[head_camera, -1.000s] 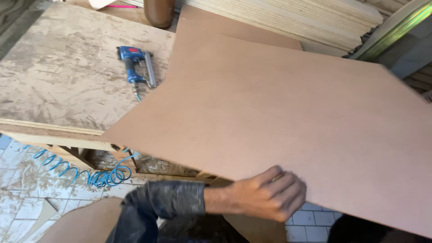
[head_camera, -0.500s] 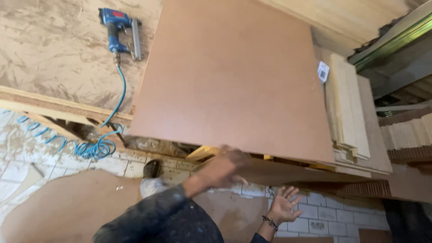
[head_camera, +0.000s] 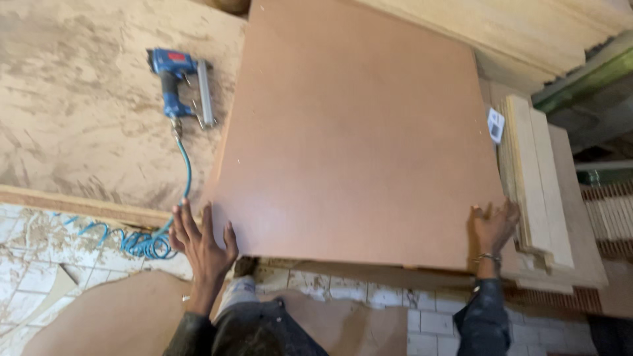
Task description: The person aligns a large hardboard panel on a wooden frame on the workbench, positions a thin wood strip along the edge, and uses a pneumatic nail gun to fasten the panel to the frame, repositioning the panel and nailing along different edges.
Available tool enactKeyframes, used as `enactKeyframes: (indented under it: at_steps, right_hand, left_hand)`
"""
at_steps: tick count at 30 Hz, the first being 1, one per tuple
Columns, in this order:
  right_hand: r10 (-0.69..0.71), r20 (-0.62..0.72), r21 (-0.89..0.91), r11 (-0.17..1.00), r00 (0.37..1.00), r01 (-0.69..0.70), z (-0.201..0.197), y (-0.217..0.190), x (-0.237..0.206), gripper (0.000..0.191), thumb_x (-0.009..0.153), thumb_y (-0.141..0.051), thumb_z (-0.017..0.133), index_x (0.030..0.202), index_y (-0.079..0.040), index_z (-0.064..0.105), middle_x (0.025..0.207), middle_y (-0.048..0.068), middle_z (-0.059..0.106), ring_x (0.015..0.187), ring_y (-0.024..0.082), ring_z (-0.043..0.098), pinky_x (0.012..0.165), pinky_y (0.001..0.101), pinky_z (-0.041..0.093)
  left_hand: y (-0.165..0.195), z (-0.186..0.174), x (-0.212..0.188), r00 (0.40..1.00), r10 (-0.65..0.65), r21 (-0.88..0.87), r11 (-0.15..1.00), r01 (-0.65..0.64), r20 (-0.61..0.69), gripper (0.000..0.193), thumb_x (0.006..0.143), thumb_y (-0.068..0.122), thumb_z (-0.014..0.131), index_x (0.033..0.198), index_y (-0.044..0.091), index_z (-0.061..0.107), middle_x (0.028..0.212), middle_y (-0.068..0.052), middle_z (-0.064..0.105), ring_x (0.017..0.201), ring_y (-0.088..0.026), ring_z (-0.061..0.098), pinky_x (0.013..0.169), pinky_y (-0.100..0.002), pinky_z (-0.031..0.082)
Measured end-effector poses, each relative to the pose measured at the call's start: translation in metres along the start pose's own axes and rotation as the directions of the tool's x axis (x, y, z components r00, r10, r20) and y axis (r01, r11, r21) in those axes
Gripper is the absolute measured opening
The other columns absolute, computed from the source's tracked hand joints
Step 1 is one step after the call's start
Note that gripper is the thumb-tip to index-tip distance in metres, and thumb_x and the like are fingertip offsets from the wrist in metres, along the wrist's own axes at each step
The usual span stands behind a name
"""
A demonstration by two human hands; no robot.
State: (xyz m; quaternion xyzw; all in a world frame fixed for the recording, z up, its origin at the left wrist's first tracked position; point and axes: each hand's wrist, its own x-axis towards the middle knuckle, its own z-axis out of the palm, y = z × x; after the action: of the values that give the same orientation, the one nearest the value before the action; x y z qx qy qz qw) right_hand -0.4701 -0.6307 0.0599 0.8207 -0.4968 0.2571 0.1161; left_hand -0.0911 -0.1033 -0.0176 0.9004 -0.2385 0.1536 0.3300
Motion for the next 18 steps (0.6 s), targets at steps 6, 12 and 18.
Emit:
enactKeyframes:
  at_steps: [6, 12, 18]
  right_hand:
    - [0.287, 0.404, -0.294, 0.940, 0.869, -0.174, 0.027, 0.000, 0.094, 0.091, 0.088, -0.077, 0.074, 0.090, 0.014, 0.071, 0.087, 0.035, 0.074, 0.085, 0.045, 0.071, 0.077, 0.0551, 0.056]
    - [0.418, 0.365, 0.076, 0.877, 0.832, -0.474, 0.044, 0.014, 0.095, 0.075, 0.075, -0.057, 0.097, 0.092, 0.013, 0.074, 0.084, 0.028, 0.073, 0.082, 0.039, 0.064, 0.073, 0.0504, 0.051]
    - [0.396, 0.336, 0.416, 0.751, 0.854, -0.512, 0.065, 0.029, 0.106, 0.056, 0.070, -0.024, 0.102, 0.100, 0.009, 0.068, 0.099, 0.006, 0.064, 0.087, 0.019, 0.057, 0.080, 0.0371, 0.048]
  left_hand:
    - [-0.020, 0.012, 0.045, 0.998, 0.054, -0.244, 0.969, -0.047, 0.023, 0.063, 0.090, 0.024, 0.063, 0.145, -0.002, 0.049, 0.153, -0.028, 0.047, 0.143, -0.044, 0.044, 0.116, -0.053, 0.033]
    - [-0.025, 0.029, 0.055, 0.999, -0.039, -0.450, 0.892, 0.036, 0.002, 0.052, 0.095, 0.012, 0.061, 0.144, -0.005, 0.054, 0.138, -0.028, 0.061, 0.128, -0.041, 0.062, 0.107, -0.042, 0.049]
    - [-0.016, 0.047, 0.052, 0.966, -0.238, -0.599, 0.790, 0.134, -0.097, 0.031, 0.105, 0.004, 0.057, 0.134, -0.005, 0.065, 0.132, -0.022, 0.070, 0.126, -0.029, 0.067, 0.109, -0.036, 0.049]
